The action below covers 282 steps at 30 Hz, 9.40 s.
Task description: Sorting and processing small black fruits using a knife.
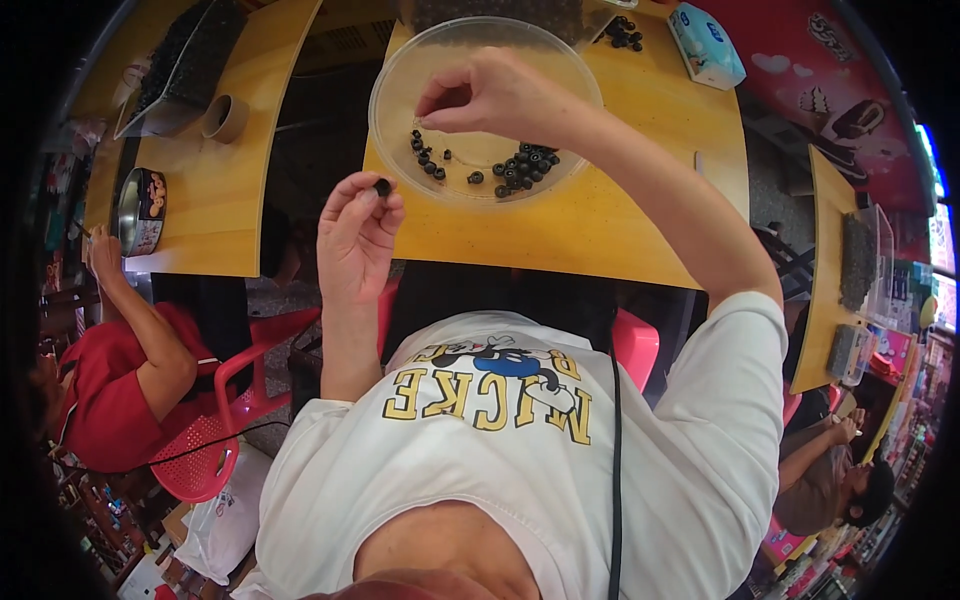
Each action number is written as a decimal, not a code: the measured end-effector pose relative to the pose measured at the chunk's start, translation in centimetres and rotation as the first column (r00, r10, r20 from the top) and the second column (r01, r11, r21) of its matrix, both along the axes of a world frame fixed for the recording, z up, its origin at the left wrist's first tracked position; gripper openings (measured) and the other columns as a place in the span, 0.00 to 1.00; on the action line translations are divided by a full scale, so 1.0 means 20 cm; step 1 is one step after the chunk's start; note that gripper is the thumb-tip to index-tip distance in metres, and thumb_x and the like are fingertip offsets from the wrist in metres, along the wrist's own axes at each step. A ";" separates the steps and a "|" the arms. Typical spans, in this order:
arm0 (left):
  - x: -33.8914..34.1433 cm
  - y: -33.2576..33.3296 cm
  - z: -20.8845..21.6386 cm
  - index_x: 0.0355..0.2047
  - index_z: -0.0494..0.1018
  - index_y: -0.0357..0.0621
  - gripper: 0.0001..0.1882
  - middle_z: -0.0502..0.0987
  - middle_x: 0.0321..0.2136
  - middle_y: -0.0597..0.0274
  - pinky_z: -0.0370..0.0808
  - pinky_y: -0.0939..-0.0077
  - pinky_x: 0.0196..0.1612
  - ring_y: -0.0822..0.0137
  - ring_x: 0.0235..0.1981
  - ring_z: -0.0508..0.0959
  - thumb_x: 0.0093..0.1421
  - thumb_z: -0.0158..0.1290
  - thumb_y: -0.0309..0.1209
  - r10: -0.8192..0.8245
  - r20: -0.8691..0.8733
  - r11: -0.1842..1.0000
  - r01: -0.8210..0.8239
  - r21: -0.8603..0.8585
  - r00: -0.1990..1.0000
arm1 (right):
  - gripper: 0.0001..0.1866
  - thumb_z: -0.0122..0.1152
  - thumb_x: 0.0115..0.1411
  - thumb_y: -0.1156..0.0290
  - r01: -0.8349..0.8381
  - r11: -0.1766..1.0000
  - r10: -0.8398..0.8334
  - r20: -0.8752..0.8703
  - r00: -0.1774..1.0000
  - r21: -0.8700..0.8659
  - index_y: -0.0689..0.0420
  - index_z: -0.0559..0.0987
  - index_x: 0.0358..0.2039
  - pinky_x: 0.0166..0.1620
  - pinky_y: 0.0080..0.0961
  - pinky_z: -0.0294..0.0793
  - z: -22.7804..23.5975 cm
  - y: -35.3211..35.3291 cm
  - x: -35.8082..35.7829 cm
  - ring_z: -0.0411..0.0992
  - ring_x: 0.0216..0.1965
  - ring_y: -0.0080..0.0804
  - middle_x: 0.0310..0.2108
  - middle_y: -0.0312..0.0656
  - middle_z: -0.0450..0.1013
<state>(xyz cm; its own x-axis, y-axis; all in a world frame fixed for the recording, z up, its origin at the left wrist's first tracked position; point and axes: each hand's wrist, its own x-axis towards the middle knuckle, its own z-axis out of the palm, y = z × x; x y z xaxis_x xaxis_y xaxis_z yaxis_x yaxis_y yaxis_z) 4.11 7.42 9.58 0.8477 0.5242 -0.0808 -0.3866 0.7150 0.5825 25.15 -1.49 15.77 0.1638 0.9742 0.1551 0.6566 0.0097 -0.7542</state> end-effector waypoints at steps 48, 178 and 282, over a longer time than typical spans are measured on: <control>0.23 -0.20 0.07 0.41 0.71 0.34 0.10 0.76 0.34 0.54 0.79 0.77 0.39 0.67 0.34 0.79 0.58 0.48 0.20 -0.222 0.013 0.973 0.222 -0.068 0.975 | 0.07 0.63 0.48 0.78 0.235 0.943 -0.222 -0.083 0.972 0.237 0.59 0.79 0.30 0.30 0.14 0.68 0.05 -0.38 -0.22 0.70 0.28 0.19 0.26 0.36 0.72; -0.12 -0.42 -0.12 0.46 0.61 0.35 0.24 0.76 0.28 0.53 0.79 0.75 0.31 0.64 0.26 0.79 0.49 0.56 0.16 -0.699 -0.083 0.704 0.704 0.097 0.710 | 0.13 0.65 0.48 0.76 0.100 0.993 -0.115 -0.587 0.801 -0.058 0.60 0.80 0.37 0.35 0.18 0.67 -0.22 -0.88 -0.65 0.70 0.31 0.23 0.29 0.38 0.74; -0.03 -0.06 -0.03 0.42 0.70 0.33 0.12 0.75 0.37 0.50 0.79 0.80 0.40 0.66 0.35 0.79 0.57 0.49 0.18 -0.081 0.040 0.979 0.087 -0.185 0.996 | 0.10 0.58 0.49 0.72 0.084 0.993 -0.030 0.491 0.871 -0.088 0.58 0.79 0.34 0.35 0.27 0.72 -0.28 0.14 0.36 0.74 0.31 0.38 0.27 0.45 0.75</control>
